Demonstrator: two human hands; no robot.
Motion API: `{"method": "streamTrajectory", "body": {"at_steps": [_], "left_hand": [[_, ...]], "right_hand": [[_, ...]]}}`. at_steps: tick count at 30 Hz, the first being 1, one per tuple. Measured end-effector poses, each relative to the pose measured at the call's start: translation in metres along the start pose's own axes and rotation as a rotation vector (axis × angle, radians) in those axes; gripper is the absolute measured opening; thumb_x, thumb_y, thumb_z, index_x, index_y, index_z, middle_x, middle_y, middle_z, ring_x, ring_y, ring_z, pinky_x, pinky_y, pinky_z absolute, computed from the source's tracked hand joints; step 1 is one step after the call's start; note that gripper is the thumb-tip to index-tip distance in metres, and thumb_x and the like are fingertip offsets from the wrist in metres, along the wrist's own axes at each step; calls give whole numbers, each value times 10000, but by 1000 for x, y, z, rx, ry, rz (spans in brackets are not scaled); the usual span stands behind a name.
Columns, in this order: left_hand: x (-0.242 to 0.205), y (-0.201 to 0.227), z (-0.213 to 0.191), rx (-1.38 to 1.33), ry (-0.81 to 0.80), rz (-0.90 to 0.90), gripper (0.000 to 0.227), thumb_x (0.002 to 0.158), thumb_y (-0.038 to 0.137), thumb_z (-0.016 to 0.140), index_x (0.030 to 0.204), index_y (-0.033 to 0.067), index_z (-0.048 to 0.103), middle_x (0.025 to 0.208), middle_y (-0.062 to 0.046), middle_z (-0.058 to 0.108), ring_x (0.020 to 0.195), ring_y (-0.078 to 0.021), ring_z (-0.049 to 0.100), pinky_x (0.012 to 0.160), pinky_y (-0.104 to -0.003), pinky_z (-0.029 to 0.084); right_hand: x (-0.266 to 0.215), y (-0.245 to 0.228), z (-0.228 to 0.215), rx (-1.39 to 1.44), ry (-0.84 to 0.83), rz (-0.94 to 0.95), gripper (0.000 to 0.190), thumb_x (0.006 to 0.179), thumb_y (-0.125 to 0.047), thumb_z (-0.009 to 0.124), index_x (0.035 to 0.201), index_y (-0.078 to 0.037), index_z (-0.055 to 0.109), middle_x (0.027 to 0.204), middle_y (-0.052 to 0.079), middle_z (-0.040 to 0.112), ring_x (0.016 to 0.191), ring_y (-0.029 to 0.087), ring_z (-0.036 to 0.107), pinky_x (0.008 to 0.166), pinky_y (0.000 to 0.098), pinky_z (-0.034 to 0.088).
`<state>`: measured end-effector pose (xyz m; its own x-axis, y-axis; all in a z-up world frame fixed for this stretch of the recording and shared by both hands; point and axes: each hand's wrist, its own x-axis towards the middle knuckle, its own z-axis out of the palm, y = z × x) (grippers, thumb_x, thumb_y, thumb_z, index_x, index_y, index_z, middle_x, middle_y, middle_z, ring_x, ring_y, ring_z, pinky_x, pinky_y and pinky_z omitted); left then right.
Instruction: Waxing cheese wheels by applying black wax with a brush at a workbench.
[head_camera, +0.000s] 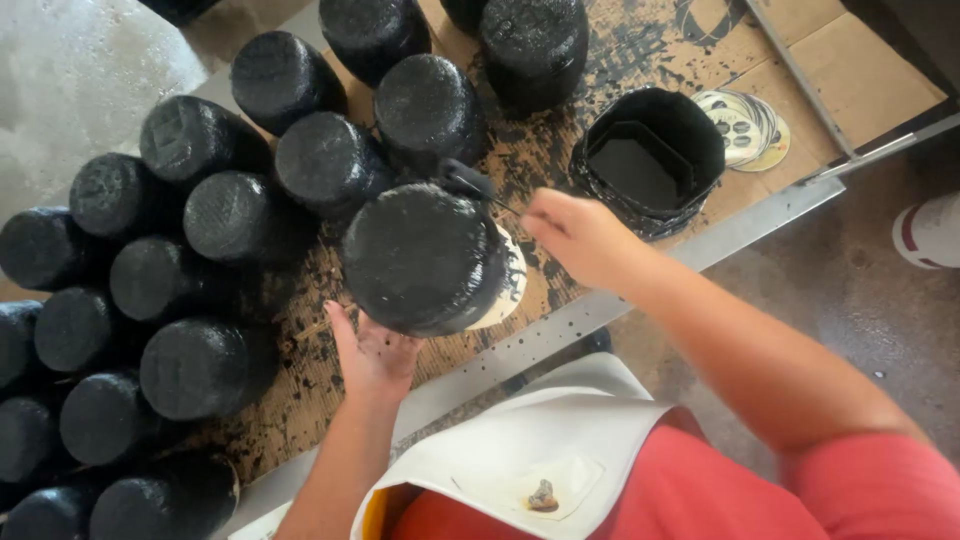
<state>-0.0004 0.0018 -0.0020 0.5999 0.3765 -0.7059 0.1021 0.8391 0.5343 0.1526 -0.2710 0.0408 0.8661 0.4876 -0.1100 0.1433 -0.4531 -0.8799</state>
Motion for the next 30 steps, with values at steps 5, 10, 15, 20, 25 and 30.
{"method": "streamTrajectory", "body": {"at_steps": [5,10,15,20,25,30], "left_hand": [[-10,1,9,43,-11,-5,803,895,781,432,1526,286,469,1550,-87,513,1396,-388,506,1076,-573,502],[-29,6,30,92,-45,13,867,889,787,401,1580,265,351,1667,-105,329,1528,-378,311,1202,-574,328],[-25,-3,27,-19,4,29,695,888,757,513,1372,264,589,1417,-48,578,1294,-298,525,1043,-497,449],[-21,-7,19,62,-31,67,658,944,771,428,1262,236,645,1158,-76,618,1119,-296,575,940,-474,502],[1,-19,-12,61,-162,127,701,945,737,429,1395,217,566,1093,-46,636,997,-230,597,856,-403,507],[-4,-26,-11,-48,-137,124,648,967,708,479,1377,213,563,1169,-27,683,1032,-195,663,857,-361,579]], "right_hand": [[-52,-17,-25,-139,-31,80,160,978,-282,626,933,-135,674,710,165,733,698,411,714,660,465,569],[-4,-19,-22,-370,-6,-146,195,1000,-337,621,937,-152,609,710,181,695,703,413,702,656,508,561],[55,-46,-29,-462,-94,-303,217,1037,-345,578,954,-148,615,750,143,727,704,377,729,672,476,576],[56,-55,-69,-335,-267,-293,186,970,-289,613,1043,-130,673,897,194,756,888,463,697,772,536,544],[69,-48,-103,-606,-418,-143,300,958,-385,581,1183,-216,683,1045,95,762,960,341,724,856,460,558],[117,-81,-86,-716,-473,-452,244,978,-419,594,1045,-205,691,876,136,781,840,406,734,802,504,574]]}}
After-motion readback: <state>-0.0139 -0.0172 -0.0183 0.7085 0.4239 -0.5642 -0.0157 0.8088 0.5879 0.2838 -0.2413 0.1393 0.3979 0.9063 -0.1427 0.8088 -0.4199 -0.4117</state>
